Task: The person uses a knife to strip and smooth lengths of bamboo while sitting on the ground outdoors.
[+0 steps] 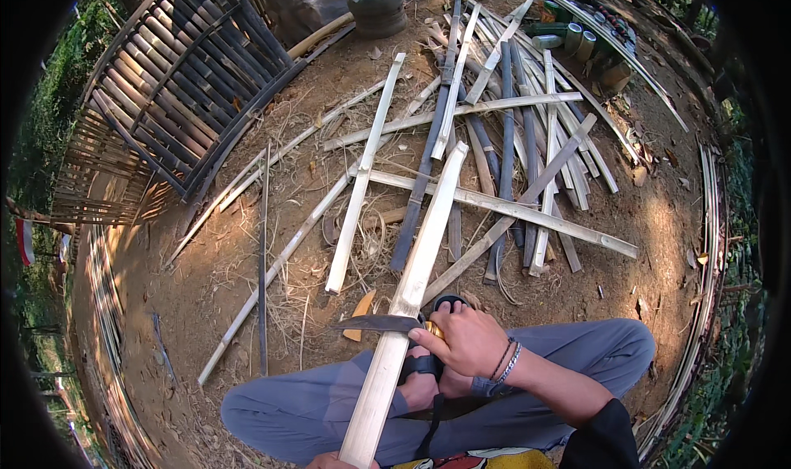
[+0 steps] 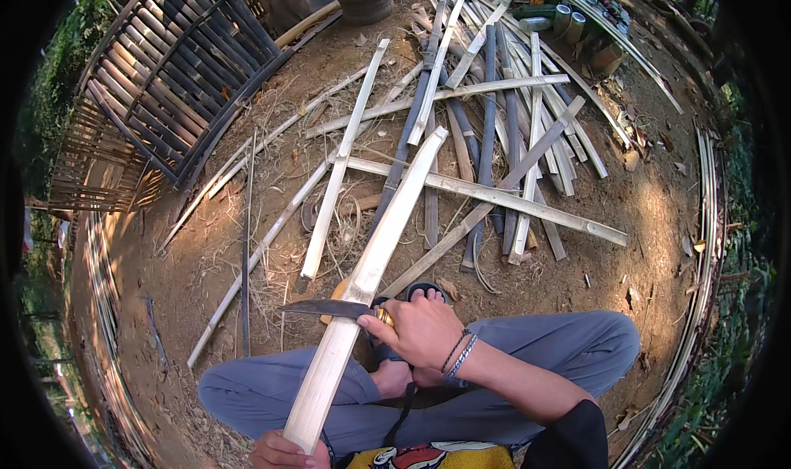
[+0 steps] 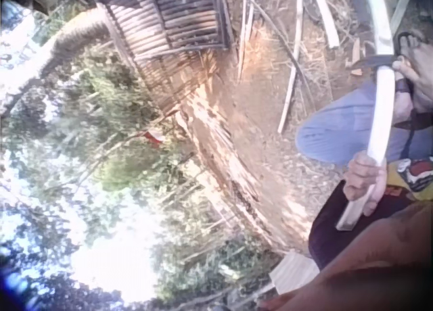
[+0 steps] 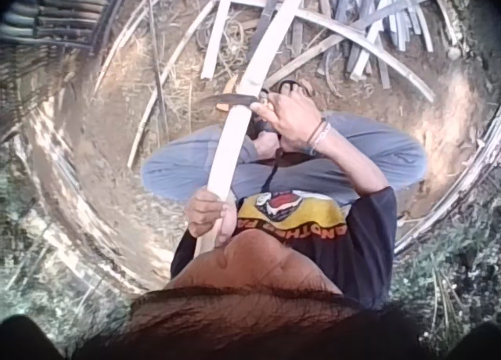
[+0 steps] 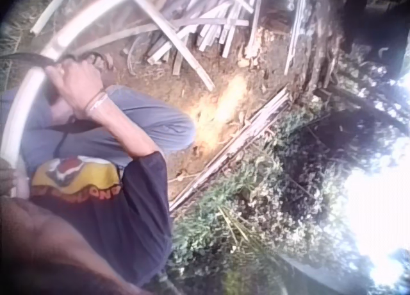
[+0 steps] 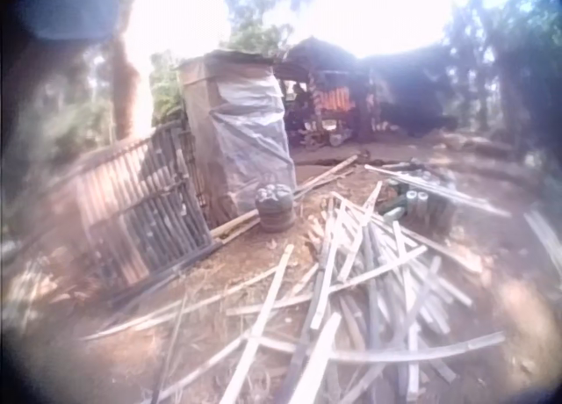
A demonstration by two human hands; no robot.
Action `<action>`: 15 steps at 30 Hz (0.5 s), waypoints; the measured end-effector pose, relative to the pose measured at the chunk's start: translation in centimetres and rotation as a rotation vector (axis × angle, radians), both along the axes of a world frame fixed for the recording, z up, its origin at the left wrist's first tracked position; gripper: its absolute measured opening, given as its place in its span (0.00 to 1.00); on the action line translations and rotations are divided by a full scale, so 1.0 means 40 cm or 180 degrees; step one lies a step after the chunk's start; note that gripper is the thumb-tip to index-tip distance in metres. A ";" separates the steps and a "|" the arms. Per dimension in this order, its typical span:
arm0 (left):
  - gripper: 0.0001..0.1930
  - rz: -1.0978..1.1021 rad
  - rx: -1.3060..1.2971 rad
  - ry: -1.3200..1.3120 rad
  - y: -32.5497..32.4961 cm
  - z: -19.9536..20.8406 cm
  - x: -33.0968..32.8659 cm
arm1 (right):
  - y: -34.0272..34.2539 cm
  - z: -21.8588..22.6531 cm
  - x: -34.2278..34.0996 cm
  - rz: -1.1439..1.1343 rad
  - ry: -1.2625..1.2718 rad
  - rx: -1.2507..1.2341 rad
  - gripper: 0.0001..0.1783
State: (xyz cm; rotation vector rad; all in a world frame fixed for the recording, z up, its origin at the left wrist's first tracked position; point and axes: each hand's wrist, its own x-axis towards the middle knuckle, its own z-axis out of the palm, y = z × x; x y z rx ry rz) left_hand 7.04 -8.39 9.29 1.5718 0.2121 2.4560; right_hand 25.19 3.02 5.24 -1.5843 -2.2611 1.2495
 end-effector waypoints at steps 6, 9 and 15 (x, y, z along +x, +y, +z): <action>0.17 0.0275 0.0013 -0.0073 -0.017 0.002 -0.002 | -0.037 0.009 0.005 0.0200 0.0080 0.0370 0.30; 0.16 0.0299 -0.0013 -0.0032 -0.025 0.007 0.004 | -0.076 0.008 -0.002 0.0089 -0.0033 -0.0116 0.34; 0.17 0.0388 0.0171 -0.0126 0.005 -0.002 0.003 | -0.084 -0.002 -0.004 -0.0107 0.0047 0.0107 0.34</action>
